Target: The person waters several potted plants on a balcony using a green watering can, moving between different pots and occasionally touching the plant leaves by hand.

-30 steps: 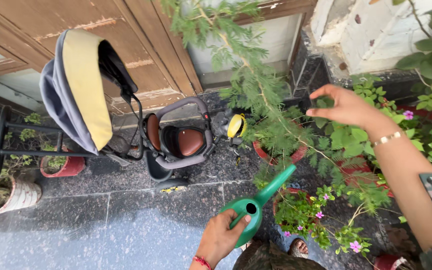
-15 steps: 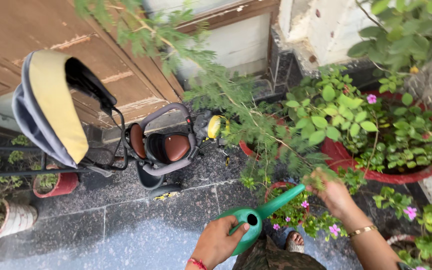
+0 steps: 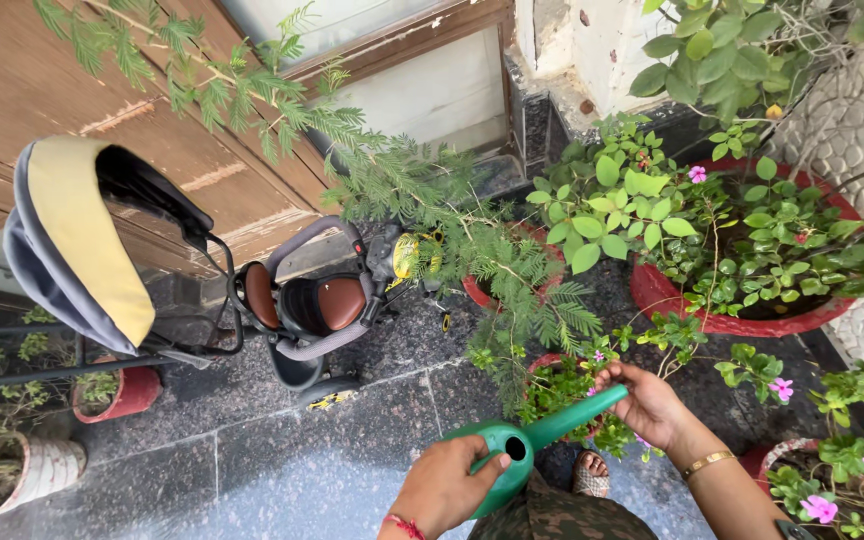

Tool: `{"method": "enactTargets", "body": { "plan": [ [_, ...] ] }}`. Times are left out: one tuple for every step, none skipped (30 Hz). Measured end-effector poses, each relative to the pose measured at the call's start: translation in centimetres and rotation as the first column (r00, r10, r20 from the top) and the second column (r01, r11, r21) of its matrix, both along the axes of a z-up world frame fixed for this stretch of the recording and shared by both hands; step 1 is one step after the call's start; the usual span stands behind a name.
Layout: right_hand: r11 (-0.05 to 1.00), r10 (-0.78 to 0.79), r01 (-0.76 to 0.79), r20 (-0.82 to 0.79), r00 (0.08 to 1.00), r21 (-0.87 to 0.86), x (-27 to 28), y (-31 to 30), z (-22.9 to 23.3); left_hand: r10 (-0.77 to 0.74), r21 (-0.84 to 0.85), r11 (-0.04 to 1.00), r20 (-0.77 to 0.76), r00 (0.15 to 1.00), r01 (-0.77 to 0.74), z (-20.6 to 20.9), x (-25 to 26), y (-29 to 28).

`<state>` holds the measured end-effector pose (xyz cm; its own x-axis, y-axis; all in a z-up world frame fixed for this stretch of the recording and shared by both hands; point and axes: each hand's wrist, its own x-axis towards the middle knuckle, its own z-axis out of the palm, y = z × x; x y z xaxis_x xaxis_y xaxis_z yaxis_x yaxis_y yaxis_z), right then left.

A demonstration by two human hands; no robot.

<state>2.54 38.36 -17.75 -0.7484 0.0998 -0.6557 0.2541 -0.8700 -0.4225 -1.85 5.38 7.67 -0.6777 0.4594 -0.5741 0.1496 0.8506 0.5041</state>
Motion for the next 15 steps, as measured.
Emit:
{"method": "enactTargets", "body": {
  "plan": [
    [1.000,-0.014,0.014,-0.001,1.000,-0.020,0.0,0.0,-0.3,-0.011,0.005,1.000,-0.010,1.000,0.011,0.0,0.1,0.1],
    [0.999,-0.023,0.023,-0.005,1.000,-0.038,0.0,0.1,-0.4,-0.008,0.001,1.000,-0.015,1.000,0.008,0.1,0.2,0.2],
    [0.998,-0.032,0.032,-0.008,0.999,-0.056,0.0,0.2,-0.5,-0.004,-0.003,1.000,-0.019,1.000,0.004,0.1,0.4,0.3],
    [0.996,-0.041,0.040,-0.011,0.999,-0.074,0.1,0.2,-0.5,-0.001,-0.006,1.000,-0.024,1.000,0.001,0.2,0.5,0.3],
    [0.996,-0.041,0.040,-0.006,0.999,-0.084,0.1,0.3,-0.4,0.011,-0.007,1.000,-0.015,1.000,-0.011,0.2,0.5,0.4],
    [0.995,-0.041,0.040,0.000,0.999,-0.093,0.1,0.4,-0.2,0.023,-0.007,1.000,-0.007,1.000,-0.023,0.3,0.6,0.4],
    [0.994,-0.039,0.039,0.004,0.999,-0.101,0.1,0.5,0.0,0.036,-0.007,0.999,0.001,0.999,-0.036,0.4,0.6,0.4],
    [0.992,-0.039,0.038,-0.002,0.999,-0.123,0.0,0.6,0.2,0.044,0.009,0.999,-0.007,0.999,-0.044,0.5,0.6,0.3],
    [0.989,-0.038,0.036,-0.008,0.999,-0.145,0.0,0.6,0.2,0.053,0.024,0.998,-0.015,0.998,-0.053,0.5,0.6,0.1],
    [0.985,-0.037,0.034,-0.014,0.999,-0.166,0.0,0.7,0.2,0.062,0.040,0.997,-0.022,0.998,-0.061,0.5,0.7,-0.1],
    [0.979,-0.032,0.024,-0.038,0.999,-0.200,0.0,0.8,-0.1,0.082,0.033,0.996,-0.009,0.997,-0.082,0.5,0.7,-0.3],
    [0.972,-0.028,0.012,-0.062,0.998,-0.234,0.1,1.0,-0.4,0.102,0.025,0.994,0.003,0.995,-0.102,0.5,0.8,-0.7],
    [0.964,-0.025,0.001,-0.085,0.996,-0.265,0.3,1.3,-0.8,0.122,0.019,0.992,0.017,0.992,-0.122,0.3,0.9,-0.9],
    [0.965,-0.015,-0.015,-0.115,0.993,-0.260,0.6,1.6,-1.3,0.144,0.040,0.989,0.007,0.990,-0.144,0.0,1.0,-1.2],
    [0.967,-0.005,-0.032,-0.144,0.990,-0.253,1.1,1.8,-1.6,0.166,0.064,0.984,-0.003,0.986,-0.165,-0.5,1.1,-1.4]
  ]
}}
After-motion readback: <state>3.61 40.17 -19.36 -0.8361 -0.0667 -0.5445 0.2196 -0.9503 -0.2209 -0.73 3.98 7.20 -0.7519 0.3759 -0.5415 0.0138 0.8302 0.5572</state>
